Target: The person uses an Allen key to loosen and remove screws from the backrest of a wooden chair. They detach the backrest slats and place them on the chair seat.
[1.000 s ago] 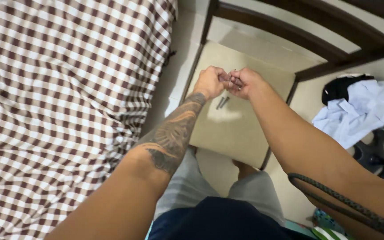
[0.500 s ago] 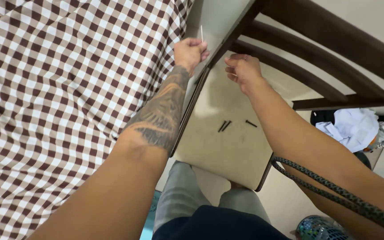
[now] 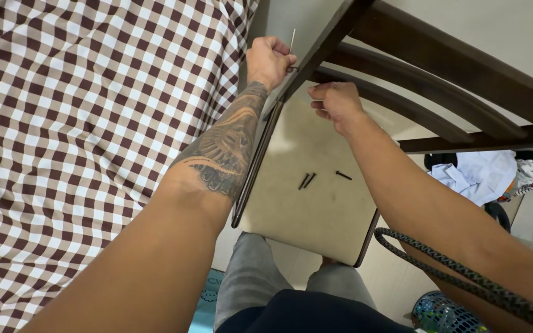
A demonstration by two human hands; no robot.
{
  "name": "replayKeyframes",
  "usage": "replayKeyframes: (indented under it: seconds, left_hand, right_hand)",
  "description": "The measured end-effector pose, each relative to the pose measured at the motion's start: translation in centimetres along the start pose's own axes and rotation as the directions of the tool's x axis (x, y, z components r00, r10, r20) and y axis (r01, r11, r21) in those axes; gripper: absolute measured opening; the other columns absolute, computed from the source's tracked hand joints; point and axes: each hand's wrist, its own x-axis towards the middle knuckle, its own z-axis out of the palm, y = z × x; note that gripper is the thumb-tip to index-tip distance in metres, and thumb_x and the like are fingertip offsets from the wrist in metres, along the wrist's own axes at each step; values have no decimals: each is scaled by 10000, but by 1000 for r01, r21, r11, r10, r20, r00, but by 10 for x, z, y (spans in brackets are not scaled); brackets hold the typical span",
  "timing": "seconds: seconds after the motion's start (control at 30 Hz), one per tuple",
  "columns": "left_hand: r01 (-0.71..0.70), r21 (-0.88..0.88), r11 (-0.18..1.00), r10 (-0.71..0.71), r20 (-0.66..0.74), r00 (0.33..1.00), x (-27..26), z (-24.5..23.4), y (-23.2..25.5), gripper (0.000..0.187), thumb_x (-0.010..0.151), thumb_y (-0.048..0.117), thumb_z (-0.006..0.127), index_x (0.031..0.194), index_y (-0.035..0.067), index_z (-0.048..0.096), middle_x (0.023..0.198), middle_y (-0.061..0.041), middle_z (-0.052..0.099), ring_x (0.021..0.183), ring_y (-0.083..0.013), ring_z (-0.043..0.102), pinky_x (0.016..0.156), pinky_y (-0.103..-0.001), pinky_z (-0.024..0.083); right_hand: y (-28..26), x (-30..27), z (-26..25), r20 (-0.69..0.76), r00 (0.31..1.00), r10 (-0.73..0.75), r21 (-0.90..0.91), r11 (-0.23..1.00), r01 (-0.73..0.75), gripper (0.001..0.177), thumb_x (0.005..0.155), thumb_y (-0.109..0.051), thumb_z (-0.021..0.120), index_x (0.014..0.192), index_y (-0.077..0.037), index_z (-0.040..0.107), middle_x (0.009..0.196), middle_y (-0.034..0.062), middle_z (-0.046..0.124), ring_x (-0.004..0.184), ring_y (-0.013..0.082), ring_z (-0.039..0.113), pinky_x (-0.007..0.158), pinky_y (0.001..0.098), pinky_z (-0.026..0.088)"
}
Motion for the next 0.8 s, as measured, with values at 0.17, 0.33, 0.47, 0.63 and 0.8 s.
replayKeyframes:
  seconds: [0.17, 0.33, 0.47, 0.63, 0.8]
  left_hand:
    - [-114, 31, 993, 110, 94, 989, 2, -6, -6, 90, 820, 35, 787, 851, -7, 714, 712, -75, 752, 643, -119, 759, 609, -273, 625]
    - [-256, 85, 963, 252, 51, 966, 1, -3, -9, 104, 793, 10, 809, 837, -15, 719, 710, -82, 743, 635, -115, 745, 598, -271, 612]
    - [-135, -13, 991, 136, 70, 988, 7, -1, -10, 109, 786, -8, 811, 830, -18, 712, 711, -75, 747, 601, -108, 733, 538, -256, 614]
    - [50, -118, 992, -39, 99, 994, 14, 4, -16, 113, 807, -7, 807, 825, -41, 702, 718, -79, 747, 583, -131, 738, 496, -264, 621]
    - [192, -184, 964, -180, 78, 981, 28, 12, -24, 140, 806, -13, 815, 806, -68, 686, 723, -115, 737, 579, -169, 737, 463, -297, 621]
  right_hand:
    - [-6, -13, 5, -276, 904, -326, -441, 879, 182, 232, 842, -220, 814, 889, -17, 711, 833, 121, 733, 716, 202, 700, 664, 322, 540]
    - [-3, -33, 14, -240, 720, -651, -701, 629, 335, 275, 807, -184, 864, 961, -33, 693, 1093, 161, 684, 1112, 339, 613, 953, 432, 501]
    - [8, -45, 21, -176, 671, -721, -815, 489, 312, 568, 746, -190, 867, 1252, -50, 651, 1334, 222, 527, 1289, 409, 422, 1039, 508, 358]
    - [9, -30, 27, 19, 617, -786, -891, 267, 368, 751, 754, -288, 863, 1383, 11, 581, 1402, 246, 518, 1326, 393, 447, 1100, 568, 243]
    - [-12, 19, 21, 53, 937, -345, -936, 309, 166, 613, 943, -530, 666, 1357, -80, 621, 1370, 166, 626, 1352, 337, 513, 1176, 517, 269]
